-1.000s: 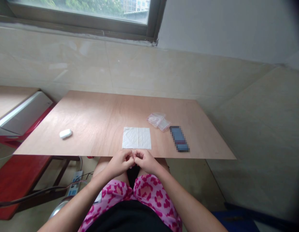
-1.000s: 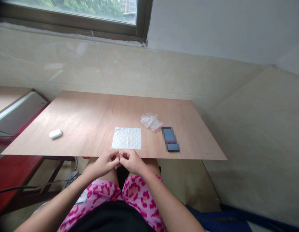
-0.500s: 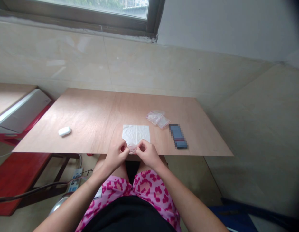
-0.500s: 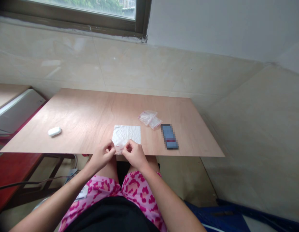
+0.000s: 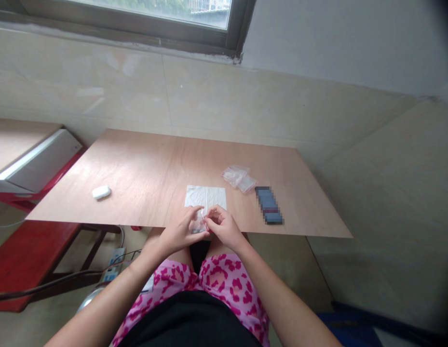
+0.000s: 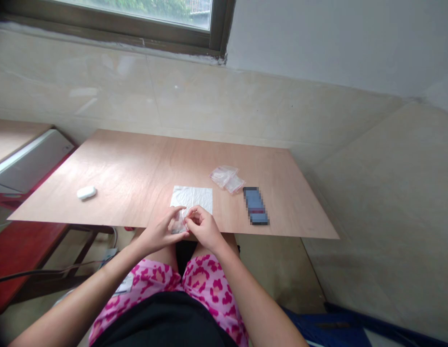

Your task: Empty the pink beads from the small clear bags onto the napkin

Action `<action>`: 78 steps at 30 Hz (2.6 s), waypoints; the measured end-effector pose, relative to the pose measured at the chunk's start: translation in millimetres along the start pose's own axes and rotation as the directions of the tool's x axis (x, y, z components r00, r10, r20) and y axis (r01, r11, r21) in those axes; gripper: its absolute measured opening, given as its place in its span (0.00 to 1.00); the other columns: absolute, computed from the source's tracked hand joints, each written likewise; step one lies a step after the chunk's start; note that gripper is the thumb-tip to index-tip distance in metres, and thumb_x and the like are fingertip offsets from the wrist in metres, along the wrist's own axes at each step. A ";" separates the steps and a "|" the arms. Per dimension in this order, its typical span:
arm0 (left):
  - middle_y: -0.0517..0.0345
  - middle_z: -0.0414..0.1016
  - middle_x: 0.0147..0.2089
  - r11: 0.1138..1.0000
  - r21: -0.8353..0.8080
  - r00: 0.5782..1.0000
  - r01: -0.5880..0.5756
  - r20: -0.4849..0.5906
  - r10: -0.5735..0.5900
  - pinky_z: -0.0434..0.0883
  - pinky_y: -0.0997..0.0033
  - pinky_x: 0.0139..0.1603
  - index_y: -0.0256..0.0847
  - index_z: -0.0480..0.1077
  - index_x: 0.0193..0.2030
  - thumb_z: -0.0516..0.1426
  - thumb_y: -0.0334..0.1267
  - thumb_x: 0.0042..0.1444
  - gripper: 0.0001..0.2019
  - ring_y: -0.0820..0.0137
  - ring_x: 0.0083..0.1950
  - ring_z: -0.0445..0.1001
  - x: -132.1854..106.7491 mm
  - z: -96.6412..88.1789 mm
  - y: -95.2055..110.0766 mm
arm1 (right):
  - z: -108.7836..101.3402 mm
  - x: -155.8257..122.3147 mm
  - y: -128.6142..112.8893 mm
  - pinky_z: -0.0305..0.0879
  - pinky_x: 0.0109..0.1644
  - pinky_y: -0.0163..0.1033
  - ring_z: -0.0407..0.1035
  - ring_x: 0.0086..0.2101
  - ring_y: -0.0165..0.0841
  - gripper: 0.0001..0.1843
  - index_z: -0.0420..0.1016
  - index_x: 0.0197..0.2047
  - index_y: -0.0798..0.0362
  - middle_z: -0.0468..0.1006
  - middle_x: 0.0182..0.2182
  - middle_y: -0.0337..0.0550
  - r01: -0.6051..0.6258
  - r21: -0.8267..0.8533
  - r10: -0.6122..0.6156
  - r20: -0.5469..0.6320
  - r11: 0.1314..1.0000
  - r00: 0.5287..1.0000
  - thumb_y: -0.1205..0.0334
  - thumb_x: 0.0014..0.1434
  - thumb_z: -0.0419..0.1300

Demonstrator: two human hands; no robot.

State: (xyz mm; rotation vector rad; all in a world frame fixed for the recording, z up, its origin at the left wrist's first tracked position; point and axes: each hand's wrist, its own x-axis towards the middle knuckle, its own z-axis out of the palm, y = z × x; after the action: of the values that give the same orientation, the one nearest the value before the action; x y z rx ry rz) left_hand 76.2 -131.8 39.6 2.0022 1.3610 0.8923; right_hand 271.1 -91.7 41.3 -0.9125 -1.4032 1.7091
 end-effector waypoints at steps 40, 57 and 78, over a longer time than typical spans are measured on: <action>0.50 0.72 0.49 0.979 0.199 0.988 0.044 0.134 -0.072 0.73 0.60 0.45 0.43 0.68 0.60 0.61 0.29 0.48 0.29 0.60 0.43 0.75 2.5 -21.7 -33.3 | -15.0 1.3 10.0 0.62 0.33 0.35 0.66 0.28 0.30 0.27 0.82 0.58 0.54 0.79 0.30 0.40 -0.064 -0.442 0.099 0.056 0.895 0.993 0.52 0.58 0.70; 0.41 0.59 0.72 0.990 0.138 0.998 0.003 0.054 -0.010 0.64 0.43 0.70 0.48 0.56 0.74 0.69 0.44 0.54 0.43 0.48 0.71 0.62 14.2 -30.6 -44.2 | -23.7 22.6 3.1 0.64 0.36 0.36 0.65 0.29 0.30 0.25 0.82 0.58 0.51 0.81 0.36 0.40 0.003 -0.513 -0.016 -0.021 0.859 1.000 0.52 0.60 0.67; 0.47 0.79 0.47 0.939 0.321 0.965 -0.124 0.261 0.038 0.71 0.61 0.48 0.40 0.74 0.59 0.67 0.48 0.58 0.25 0.56 0.47 0.77 96.4 -45.9 -52.6 | -40.9 86.1 27.9 0.72 0.48 0.42 0.76 0.41 0.37 0.13 0.82 0.44 0.54 0.84 0.41 0.47 0.008 -0.279 -0.061 -0.182 0.960 0.981 0.57 0.62 0.60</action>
State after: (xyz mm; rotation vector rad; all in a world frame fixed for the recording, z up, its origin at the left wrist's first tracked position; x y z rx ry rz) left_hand 36.0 -20.1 49.6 2.3507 1.3610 0.4367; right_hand 262.7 -1.2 1.4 -1.1630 -1.5423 1.3800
